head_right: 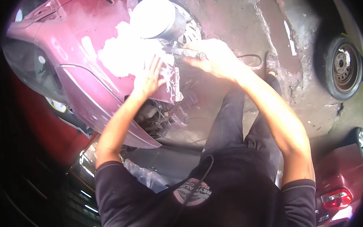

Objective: The person uses a spray gun to apply white paint to the front fender of a maroon car. The person moves the spray gun in steady, sweeping motions to cover the surface evenly while another person stands nearby.

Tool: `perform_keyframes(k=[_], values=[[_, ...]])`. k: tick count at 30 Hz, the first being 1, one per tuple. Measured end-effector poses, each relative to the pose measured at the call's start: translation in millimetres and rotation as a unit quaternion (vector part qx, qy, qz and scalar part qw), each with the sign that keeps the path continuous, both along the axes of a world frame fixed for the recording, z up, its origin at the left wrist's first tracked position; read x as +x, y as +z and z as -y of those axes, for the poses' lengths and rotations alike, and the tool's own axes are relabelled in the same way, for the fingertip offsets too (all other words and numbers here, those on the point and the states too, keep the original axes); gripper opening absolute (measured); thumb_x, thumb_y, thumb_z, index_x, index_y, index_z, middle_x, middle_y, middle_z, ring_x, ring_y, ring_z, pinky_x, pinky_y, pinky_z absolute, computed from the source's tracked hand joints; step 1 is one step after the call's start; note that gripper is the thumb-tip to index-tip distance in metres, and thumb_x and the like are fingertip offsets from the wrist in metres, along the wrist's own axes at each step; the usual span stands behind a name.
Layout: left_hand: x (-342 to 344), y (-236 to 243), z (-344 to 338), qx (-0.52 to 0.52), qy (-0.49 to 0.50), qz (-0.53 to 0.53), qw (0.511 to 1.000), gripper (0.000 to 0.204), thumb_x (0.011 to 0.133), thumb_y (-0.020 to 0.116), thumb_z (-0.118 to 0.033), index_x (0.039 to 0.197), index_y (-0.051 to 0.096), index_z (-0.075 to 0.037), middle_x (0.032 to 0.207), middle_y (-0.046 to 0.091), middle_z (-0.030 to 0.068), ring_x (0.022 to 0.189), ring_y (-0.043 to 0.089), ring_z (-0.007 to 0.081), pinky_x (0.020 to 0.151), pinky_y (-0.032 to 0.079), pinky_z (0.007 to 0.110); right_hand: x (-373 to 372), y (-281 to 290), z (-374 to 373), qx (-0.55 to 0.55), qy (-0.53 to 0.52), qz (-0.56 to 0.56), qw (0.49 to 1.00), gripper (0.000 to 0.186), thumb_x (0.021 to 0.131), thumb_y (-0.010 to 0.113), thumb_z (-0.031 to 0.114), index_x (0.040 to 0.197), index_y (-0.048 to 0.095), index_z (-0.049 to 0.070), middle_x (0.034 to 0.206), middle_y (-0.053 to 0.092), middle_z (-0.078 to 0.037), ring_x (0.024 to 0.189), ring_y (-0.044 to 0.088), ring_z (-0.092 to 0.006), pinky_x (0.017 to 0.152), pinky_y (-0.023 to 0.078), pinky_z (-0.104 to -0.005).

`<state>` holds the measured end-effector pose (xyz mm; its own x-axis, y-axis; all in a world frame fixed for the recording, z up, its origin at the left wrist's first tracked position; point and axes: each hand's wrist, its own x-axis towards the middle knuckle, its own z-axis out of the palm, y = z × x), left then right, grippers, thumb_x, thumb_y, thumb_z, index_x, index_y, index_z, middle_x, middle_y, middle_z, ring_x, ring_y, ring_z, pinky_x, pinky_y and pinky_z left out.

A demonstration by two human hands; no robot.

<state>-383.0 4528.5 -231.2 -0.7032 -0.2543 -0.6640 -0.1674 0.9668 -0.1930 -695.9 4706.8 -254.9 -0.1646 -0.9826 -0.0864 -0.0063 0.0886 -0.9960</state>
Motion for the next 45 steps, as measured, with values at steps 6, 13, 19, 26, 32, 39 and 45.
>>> perform_keyframes(k=[6,13,19,26,32,39,45], values=[[-111.0,-1.8,220.0,-0.329,-0.037,-0.006,0.944,0.078,0.104,0.046,-0.062,0.155,0.045,-0.003,0.161,0.046,0.0148,0.152,0.037,0.0321,0.125,0.023,0.058,21.4,-32.5,25.9,-0.092,-0.036,-0.066,0.993,0.032,0.089,0.08,0.022,0.114,0.073,0.004,0.102,0.077,-0.017,0.091,0.074,-0.0371,0.081,0.06,-0.0431],[-42.6,-94.8,38.5,-0.087,-0.101,-0.003,0.991,0.068,0.085,0.07,-0.038,0.134,0.063,0.009,0.142,0.057,0.031,0.142,0.045,0.0467,0.121,0.029,0.059,23.8,-63.4,33.1,-0.044,-0.05,-0.064,0.996,0.031,0.088,0.08,0.021,0.114,0.074,0.005,0.099,0.076,-0.018,0.092,0.074,-0.0378,0.081,0.059,-0.0435],[-92.1,-91.4,140.3,-0.064,-0.057,0.074,0.994,0.072,0.097,0.059,-0.047,0.148,0.052,0.003,0.153,0.052,0.0215,0.149,0.04,0.0381,0.124,0.025,0.057,8.9,-57.0,36.4,0.028,-0.004,-0.04,0.999,0.034,0.088,0.079,0.021,0.118,0.074,0.005,0.105,0.076,-0.018,0.097,0.074,-0.0383,0.085,0.06,-0.0455],[-117.9,-103.2,146.7,-0.12,-0.034,0.183,0.975,0.072,0.105,0.041,-0.056,0.152,0.053,-0.002,0.156,0.052,0.0204,0.152,0.037,0.038,0.125,0.021,0.058,2.2,-70.2,45.0,0.03,-0.001,-0.035,0.999,0.031,0.091,0.078,0.026,0.113,0.076,0.004,0.099,0.077,-0.018,0.093,0.073,-0.0393,0.081,0.059,-0.0464],[-57.5,-90.2,32.1,0.034,-0.216,0.22,0.951,0.066,0.107,0.04,-0.054,0.15,0.057,-0.008,0.159,0.05,0.014,0.15,0.041,0.0339,0.124,0.025,0.057,-0.4,-74.7,27.5,0.0,0.005,-0.014,1.0,0.04,0.088,0.081,0.026,0.116,0.072,-0.001,0.107,0.076,-0.02,0.097,0.073,-0.0397,0.085,0.059,-0.0459],[-106.2,-97.5,183.1,0.201,0.16,0.003,0.967,0.054,0.096,0.063,-0.043,0.143,0.064,-0.017,0.152,0.059,0.0101,0.144,0.049,0.0289,0.119,0.037,0.053,3.3,-96.7,25.3,-0.067,-0.019,-0.045,0.997,0.031,0.088,0.079,0.024,0.112,0.075,0.004,0.093,0.075,-0.019,0.087,0.072,-0.0397,0.078,0.057,-0.0478],[-44.0,-106.5,-4.2,0.017,-0.191,0.192,0.962,0.06,0.105,0.046,-0.049,0.149,0.057,-0.009,0.153,0.056,0.0144,0.142,0.05,0.0368,0.123,0.026,0.058,-14.7,-90.3,20.9,-0.005,0.084,-0.006,0.996,0.035,0.085,0.08,0.02,0.114,0.074,0.001,0.102,0.076,-0.019,0.093,0.072,-0.04,0.082,0.057,-0.0468]])
